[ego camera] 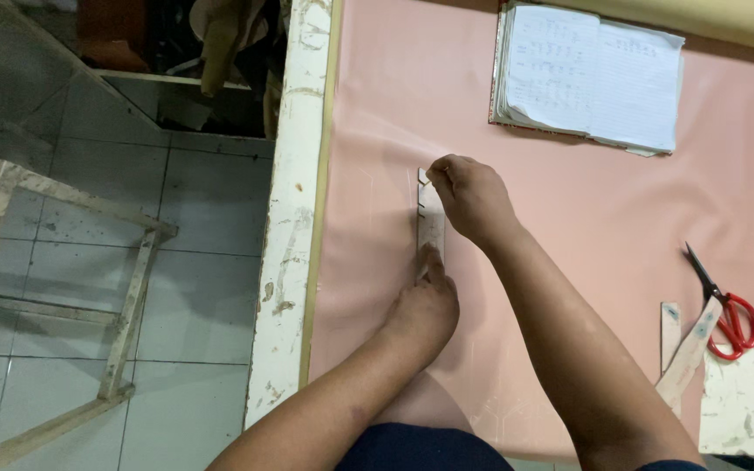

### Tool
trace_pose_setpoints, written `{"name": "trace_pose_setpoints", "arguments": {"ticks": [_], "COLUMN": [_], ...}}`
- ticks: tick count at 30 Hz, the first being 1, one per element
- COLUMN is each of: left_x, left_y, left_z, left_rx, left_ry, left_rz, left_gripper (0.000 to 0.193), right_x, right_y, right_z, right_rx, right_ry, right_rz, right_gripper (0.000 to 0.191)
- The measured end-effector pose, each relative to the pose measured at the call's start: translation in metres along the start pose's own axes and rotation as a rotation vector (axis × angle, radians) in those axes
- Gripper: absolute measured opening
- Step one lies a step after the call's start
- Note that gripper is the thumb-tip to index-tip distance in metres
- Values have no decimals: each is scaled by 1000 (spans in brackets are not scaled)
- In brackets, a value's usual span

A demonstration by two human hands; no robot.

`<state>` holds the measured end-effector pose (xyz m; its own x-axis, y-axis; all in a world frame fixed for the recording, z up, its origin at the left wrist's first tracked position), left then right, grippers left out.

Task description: The person uses a ruler and a marking tool to draw straight lines on a large sheet of pink fabric laid on a worktable. They repeatedly reposition the ruler and trace along its edge to create multiple parallel lines across the fabric surface.

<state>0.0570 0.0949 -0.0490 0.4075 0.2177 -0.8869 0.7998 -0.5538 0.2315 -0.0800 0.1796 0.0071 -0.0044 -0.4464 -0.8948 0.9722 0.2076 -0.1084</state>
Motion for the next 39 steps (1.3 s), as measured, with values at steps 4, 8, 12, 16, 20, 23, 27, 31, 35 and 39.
{"name": "trace_pose_setpoints", "arguments": {"ticks": [4,8,12,16,20,23,27,31,35,39], "left_x": [-5,-3,2,-4,-13,-21,-26,-30,-31,-31], "left_y": [2,3,1,5,6,7,12,16,10,10], "left_z": [-2,-1,4,8,12,13,15,18,25,33], "left_rx": [42,74,-17,-3,-20,-15,-10,69,76,82], "left_ry": [-100,-70,206,271,305,282,145,80,147,159], "left_rz": [-41,-154,-134,-188,-114,-140,-142,-269,-271,-272], "left_gripper": [46,46,34,28,26,39,43,30,34,31], "right_x": [4,6,6,0,-4,-2,-1,-3,-8,-8], "right_y": [-8,-15,-17,-10,-1,2,3,4,7,17], "right_z": [0,0,-5,-15,-25,-26,-24,-25,-29,-31], "right_rx": [12,-59,-48,16,87,110,82,97,117,95], "right_ry": [-24,29,10,70,-95,-166,-150,-178,-3,-46], "right_rz": [9,-68,-55,-7,-7,-13,-21,-5,-4,-35], "right_gripper": [18,17,17,18,19,19,18,18,18,18]}}
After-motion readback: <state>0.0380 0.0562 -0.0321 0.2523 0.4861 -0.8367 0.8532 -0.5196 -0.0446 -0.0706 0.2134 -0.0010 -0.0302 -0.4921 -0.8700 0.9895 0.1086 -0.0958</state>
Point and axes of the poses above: each hand's wrist, its own y-axis away from the middle knuckle, its own x-axis out of the palm, z = x × y, the point moved 3 cm from there along -y, towards the middle knuckle, and after that the axes turned 10 degrees about y, right-handed, at the moved point
